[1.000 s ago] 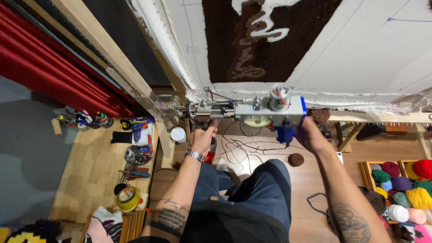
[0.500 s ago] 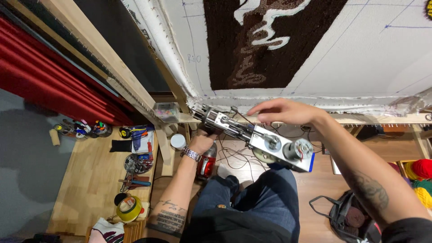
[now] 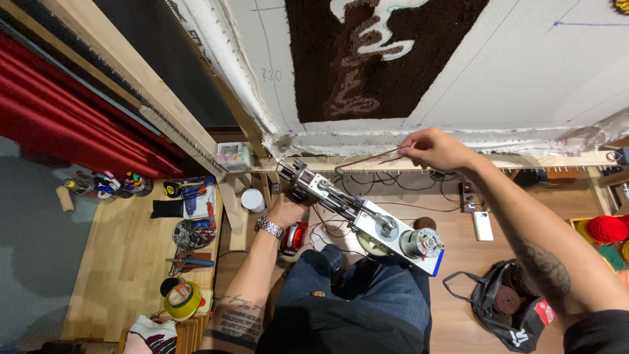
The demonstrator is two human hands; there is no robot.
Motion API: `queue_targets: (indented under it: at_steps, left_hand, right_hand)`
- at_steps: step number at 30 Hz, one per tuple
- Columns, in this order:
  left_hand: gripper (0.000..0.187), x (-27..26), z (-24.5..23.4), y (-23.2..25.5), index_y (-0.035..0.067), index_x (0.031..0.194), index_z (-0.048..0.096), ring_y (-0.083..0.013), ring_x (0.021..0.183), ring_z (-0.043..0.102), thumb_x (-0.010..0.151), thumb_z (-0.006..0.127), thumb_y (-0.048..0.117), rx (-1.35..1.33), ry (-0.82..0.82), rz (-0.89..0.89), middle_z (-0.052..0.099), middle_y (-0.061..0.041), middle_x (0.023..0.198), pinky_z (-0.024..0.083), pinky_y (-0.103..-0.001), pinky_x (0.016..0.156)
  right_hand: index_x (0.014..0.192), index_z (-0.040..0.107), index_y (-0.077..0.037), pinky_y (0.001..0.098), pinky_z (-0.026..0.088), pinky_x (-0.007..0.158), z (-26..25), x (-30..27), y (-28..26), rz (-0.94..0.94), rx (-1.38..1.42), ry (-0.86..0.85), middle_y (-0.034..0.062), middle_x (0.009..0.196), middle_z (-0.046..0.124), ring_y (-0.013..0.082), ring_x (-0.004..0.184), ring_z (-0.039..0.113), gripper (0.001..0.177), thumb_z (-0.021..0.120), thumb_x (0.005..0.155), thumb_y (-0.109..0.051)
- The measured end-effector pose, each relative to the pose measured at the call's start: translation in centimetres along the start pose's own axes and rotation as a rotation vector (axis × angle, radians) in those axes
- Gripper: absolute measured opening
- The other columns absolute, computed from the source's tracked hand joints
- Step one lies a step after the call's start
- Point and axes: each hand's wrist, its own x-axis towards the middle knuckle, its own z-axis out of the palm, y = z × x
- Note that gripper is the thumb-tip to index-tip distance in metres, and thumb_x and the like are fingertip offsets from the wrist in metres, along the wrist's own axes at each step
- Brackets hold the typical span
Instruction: Using a tufting gun to inject yarn into a canvas frame to create a rug.
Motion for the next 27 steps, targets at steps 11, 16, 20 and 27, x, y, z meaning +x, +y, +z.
queue_targets:
  at_steps: [11, 16, 20, 27]
  left_hand:
    - [0.032, 3.6, 4.7, -6.9, 0.005, 0.119, 0.071, -0.0204, 0.099, 0.067, 0.093, 0.067, 0.023, -0.161, -0.022, -0.018, 0.077, -0.012, 0.109, 0.054, -0.036, 0.090]
    - [0.021, 5.2, 5.6, -2.9, 0.002, 0.109, 0.071, -0.0188, 0.095, 0.063, 0.091, 0.070, 0.014, -0.402, -0.020, 0.155, 0.072, -0.008, 0.102, 0.054, -0.037, 0.085]
    - [0.014, 6.9, 5.4, -0.8, 0.000, 0.096, 0.071, -0.0213, 0.080, 0.068, 0.095, 0.067, 0.014, -0.394, -0.102, 0.097, 0.072, -0.009, 0.085, 0.057, -0.041, 0.074]
    - [0.022, 9.6, 5.2, -2.2, 0.002, 0.081, 0.074, -0.0138, 0.065, 0.064, 0.094, 0.071, 0.020, -0.106, -0.043, 0.030, 0.071, -0.007, 0.070, 0.052, -0.033, 0.062]
  right_hand:
    - [0.114, 0.072, -0.004, 0.0308, 0.062, 0.068, 5.1, -0.6, 9.9, 0.176, 0.440, 0.088, 0.0089, 0.091, 0.078, 0.0149, 0.076, 0.073, 0.024, 0.063, 0.098, -0.020]
    - [0.132, 0.060, -0.010, 0.0320, 0.060, 0.070, 7.4, -0.4, 11.8, 0.345, 0.495, -0.007, 0.0116, 0.095, 0.076, 0.0211, 0.081, 0.075, 0.040, 0.062, 0.092, -0.008]
    - [0.123, 0.065, -0.002, 0.0315, 0.060, 0.067, 5.4, 1.1, 18.6, 0.458, 0.469, 0.236, 0.0121, 0.094, 0.076, 0.0189, 0.079, 0.074, 0.030, 0.063, 0.093, -0.004]
    - [0.103, 0.067, 0.003, 0.0261, 0.053, 0.059, 1.6, 3.5, 29.5, 0.417, 0.758, 0.844, 0.0104, 0.087, 0.070, 0.0118, 0.066, 0.062, 0.011, 0.067, 0.100, -0.008]
